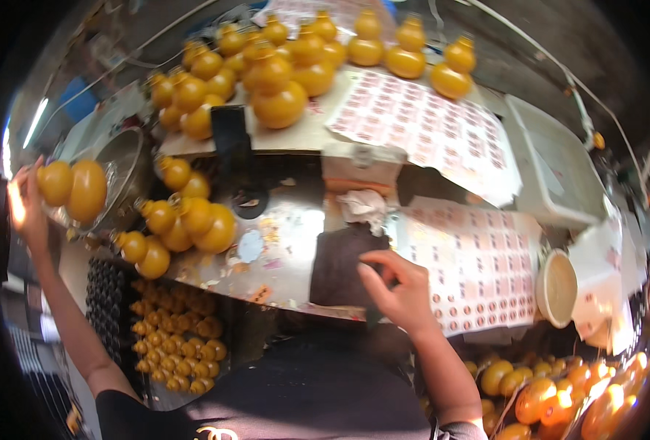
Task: The person picks up dried gourds, applies stickers to their surfaces, and rubs them with a green pad. The person handles the gourds one at a time, placing them back on the table after labeling.
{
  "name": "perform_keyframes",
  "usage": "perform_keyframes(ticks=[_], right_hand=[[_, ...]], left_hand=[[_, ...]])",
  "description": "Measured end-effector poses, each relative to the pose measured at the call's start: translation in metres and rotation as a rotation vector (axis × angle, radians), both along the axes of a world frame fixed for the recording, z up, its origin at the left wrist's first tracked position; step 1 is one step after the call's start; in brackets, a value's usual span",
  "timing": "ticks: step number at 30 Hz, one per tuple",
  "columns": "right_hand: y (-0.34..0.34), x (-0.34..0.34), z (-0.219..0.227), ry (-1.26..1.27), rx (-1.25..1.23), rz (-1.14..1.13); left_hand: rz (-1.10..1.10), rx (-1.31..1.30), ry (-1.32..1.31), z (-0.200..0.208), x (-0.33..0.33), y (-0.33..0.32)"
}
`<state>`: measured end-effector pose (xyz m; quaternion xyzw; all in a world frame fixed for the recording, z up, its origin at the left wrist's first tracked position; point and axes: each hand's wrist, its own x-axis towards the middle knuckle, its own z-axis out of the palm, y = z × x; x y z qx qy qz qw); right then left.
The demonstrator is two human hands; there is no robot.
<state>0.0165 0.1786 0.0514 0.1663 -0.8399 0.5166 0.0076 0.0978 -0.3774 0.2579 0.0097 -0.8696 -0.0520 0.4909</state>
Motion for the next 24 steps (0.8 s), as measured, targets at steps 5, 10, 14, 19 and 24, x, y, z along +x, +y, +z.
perform_keyframes(ticks=[5, 10, 14, 19, 24], right_hand=[[-0.004, -0.003, -0.004, 0.003, -0.145, 0.068], [-0.008, -0.011, 0.018, -0.014, -0.102, 0.283], [-0.001, -0.030, -0.004, -0.049, 0.046, 0.099], [0.019, -0.055, -0.041, -0.017, 0.031, 0.056], [0.002, -0.061, -0.044, -0.027, 0.011, 0.043]], left_hand=[[-0.579, 0.491, -0.260, -0.035, -0.071, 0.154], [-0.697, 0.616, -0.530, -0.105, -0.141, 0.297], [-0.781, 0.496, -0.672, -0.167, -0.193, 0.347], [-0.862, 0.737, -0.565, -0.194, -0.170, 0.340], [-0.810, 0.296, -0.626, -0.245, -0.111, 0.366]])
